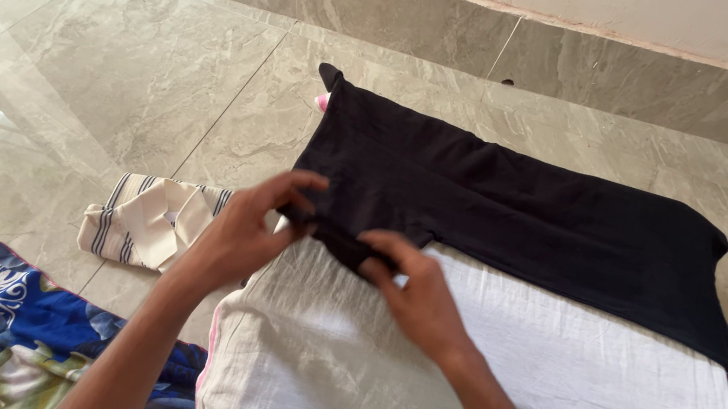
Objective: The person folds a striped polo shirt and a black shirt on a white cloth laid on the floor. They smooth and align the garments, fold the sleeves and body, and place the finished folded shirts aside.
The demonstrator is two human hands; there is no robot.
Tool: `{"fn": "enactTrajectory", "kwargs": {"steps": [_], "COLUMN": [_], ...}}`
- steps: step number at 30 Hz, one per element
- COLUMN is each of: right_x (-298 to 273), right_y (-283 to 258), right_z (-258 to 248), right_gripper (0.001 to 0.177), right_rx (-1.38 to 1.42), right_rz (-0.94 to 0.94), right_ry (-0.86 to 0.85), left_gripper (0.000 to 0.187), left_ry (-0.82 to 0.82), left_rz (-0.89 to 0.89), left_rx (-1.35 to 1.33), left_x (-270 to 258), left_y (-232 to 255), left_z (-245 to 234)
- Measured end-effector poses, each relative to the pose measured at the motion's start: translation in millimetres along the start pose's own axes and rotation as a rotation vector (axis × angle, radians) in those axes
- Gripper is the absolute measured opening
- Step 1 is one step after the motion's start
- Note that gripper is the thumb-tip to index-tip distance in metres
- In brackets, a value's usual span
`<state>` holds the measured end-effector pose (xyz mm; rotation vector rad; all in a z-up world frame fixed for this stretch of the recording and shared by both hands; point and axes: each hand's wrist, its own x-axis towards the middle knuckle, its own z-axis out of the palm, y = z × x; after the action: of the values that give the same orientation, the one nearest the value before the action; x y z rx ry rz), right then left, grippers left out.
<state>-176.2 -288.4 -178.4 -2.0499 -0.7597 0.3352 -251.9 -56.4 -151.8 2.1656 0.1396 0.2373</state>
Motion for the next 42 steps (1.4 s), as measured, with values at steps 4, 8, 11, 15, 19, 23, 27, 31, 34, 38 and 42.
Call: {"fn": "enactTrajectory", "kwargs": {"steps": [4,8,11,15,19,23,27,31,34,38,42], "right_x": [27.1,31.7,17.9,-1.6,-16.9,-37.0,-55.5,-54.6,-49.1,-50.3,-64.3], "right_y": [2.4,5.5,8.5,21.0,47.8,89.4,125.4,139.1,144.8,155.5,174.1], "right_z": [-12.7,-23.2,-21.4,-15.8,-48.7,-119.7,-165.3,-186.6,-197.2,-211.3,-237.2], "right_gripper": [0.039,0.044,0.080,0.062,0.039,0.041,0.032,0.021,0.022,0.043,0.039], "right_rx": [0.238,0.398,0.108,-0.137,-0.292,-0.632,-0.782,-0.717,-0.755,-1.003,-1.255], "right_rz": [0.191,0.168,0.153,0.055,-0.153,0.041,0.098,0.148,0.053,-0.145,-0.275], "right_ry": [0.142,0.030,-0.101,-0.039,0.183,0.277,0.280,0.303,0.337,0.234,0.118], "left_gripper": [0.046,0.060,0.083,0.070,0.023,0.019,0.022,0.017,0.017,0.016,0.020], "left_ry": [0.088,0.073,0.005,-0.115,-0.226,-0.159,-0.189,-0.138,-0.092,-0.060,-0.052], "left_rz": [-0.027,0.005,-0.058,-0.069,-0.066,0.108,-0.064,0.014,0.011,-0.004,0.000], "left_rx": [-0.164,-0.096,-0.003,0.028,0.195,0.087,0.149,0.103,0.071,0.119,0.104], "left_x": [24.5,26.1,14.9,2.7,6.5,2.8,3.6,5.9,11.7,16.7,13.3], "left_y": [-2.1,-8.9,-13.3,-11.9,-2.6,-1.0,-0.5,2.3,4.1,3.9,-1.1], "left_z": [4.7,8.8,7.5,1.4,-2.7,-9.5,-6.2,-7.6,-10.1,-14.9,-17.6]}}
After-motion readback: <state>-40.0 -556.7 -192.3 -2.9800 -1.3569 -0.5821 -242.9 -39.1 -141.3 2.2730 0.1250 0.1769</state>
